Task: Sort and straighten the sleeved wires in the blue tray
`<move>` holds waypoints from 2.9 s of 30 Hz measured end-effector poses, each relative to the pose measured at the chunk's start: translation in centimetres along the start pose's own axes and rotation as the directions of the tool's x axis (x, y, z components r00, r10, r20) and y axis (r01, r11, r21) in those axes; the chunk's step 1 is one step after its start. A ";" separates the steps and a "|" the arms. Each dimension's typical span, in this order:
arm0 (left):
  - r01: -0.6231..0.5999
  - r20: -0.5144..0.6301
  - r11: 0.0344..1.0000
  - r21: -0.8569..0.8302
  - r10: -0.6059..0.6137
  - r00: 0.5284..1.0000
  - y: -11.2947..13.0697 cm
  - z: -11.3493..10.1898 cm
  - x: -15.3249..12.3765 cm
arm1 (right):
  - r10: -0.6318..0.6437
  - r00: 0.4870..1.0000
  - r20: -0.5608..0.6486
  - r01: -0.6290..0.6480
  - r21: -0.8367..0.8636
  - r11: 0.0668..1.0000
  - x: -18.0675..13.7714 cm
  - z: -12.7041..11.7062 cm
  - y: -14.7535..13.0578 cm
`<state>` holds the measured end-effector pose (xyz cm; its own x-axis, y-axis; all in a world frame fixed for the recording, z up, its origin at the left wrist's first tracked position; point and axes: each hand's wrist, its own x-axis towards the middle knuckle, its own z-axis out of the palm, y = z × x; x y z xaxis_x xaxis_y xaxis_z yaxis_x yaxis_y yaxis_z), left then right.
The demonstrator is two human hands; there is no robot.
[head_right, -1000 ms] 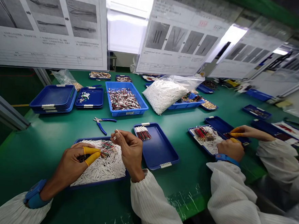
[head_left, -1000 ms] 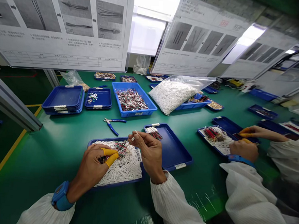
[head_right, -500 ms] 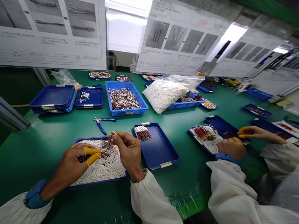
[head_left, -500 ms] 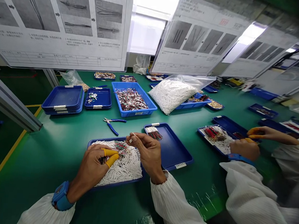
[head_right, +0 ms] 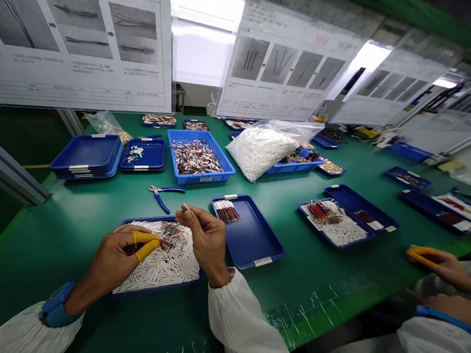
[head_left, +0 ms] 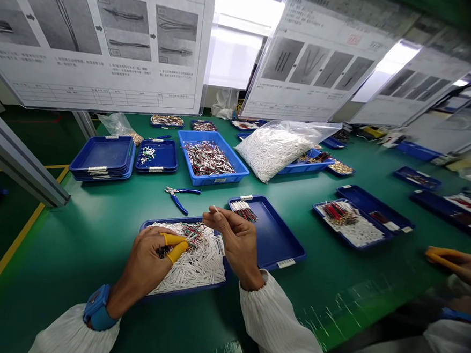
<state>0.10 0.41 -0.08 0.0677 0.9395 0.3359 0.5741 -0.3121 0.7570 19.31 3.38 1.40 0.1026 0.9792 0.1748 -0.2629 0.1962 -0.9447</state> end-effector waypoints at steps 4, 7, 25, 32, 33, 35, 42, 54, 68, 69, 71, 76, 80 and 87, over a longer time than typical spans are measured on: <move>0.060 -0.046 0.991 -0.120 -0.066 0.997 0.1 -0.1 0.0 | 0.014 1.000 -0.025 -0.014 -0.016 1.000 0.3 -0.6 0.0; 0.104 -0.134 0.965 -0.242 -0.140 0.981 0.4 -0.3 0.1 | 0.060 0.987 0.149 -0.037 -0.154 0.987 0.3 -1.1 -0.2; -0.043 -0.083 0.991 -0.126 0.033 0.996 0.4 0.4 -0.6 | 0.080 0.957 0.277 -0.095 0.043 0.995 -1.1 1.5 0.1; -0.130 -0.129 0.988 -0.082 0.118 0.984 0.4 0.4 -0.8 | 0.181 0.928 0.326 -0.215 0.069 0.974 -1.1 1.4 0.7; -0.133 -0.133 0.987 -0.088 0.121 0.984 0.5 0.3 -0.9 | 0.185 0.928 0.325 -0.217 0.065 0.974 -1.1 1.4 0.7; -0.133 -0.137 0.986 -0.103 0.118 0.983 0.7 0.3 -0.8 | 0.184 0.931 0.315 -0.211 0.055 0.976 -1.1 1.3 0.5; -0.124 -0.179 0.983 -0.133 0.099 0.979 0.8 0.2 -0.6 | 0.110 0.967 0.230 -0.101 -0.048 0.994 -1.3 1.6 0.3; -0.263 -0.208 0.942 0.209 0.306 0.929 0.6 -0.4 -0.7 | 0.038 0.974 0.221 -0.013 -0.111 0.994 -1.8 2.0 0.9; -0.396 0.012 0.814 0.426 0.432 0.902 0.0 -1.4 -0.6 | -0.414 0.718 0.560 0.677 -0.701 0.224 -1.1 0.1 -0.7; -0.381 0.017 0.814 0.439 0.416 0.909 -0.2 -1.4 -0.4 | -0.394 0.728 0.560 0.669 -0.707 0.230 -1.0 -0.1 -0.7; -0.322 -0.008 0.825 0.465 0.367 0.930 -0.9 -1.4 -0.1 | -0.389 0.759 0.523 0.636 -0.725 0.265 -0.3 -0.8 -0.7; -0.207 -0.097 0.841 0.499 0.292 0.952 -2.0 -1.7 0.6 | -0.397 0.913 0.094 0.213 -0.940 0.267 2.9 -5.7 -1.0; -0.209 -0.087 0.841 0.500 0.289 0.953 -2.2 -1.9 0.7 | -0.299 0.944 -0.138 -0.118 -0.989 0.085 4.8 -8.8 -0.6; -0.228 -0.066 0.831 0.508 0.301 0.951 -2.2 -1.8 0.5 | -0.242 0.959 -0.149 -0.151 -0.988 0.010 5.4 -8.4 1.4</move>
<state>-2.57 1.37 -0.60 0.1835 0.7904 0.5845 0.8757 -0.4016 0.2680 27.52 8.54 -1.32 0.3049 0.8838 0.3549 0.9301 -0.1963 -0.3103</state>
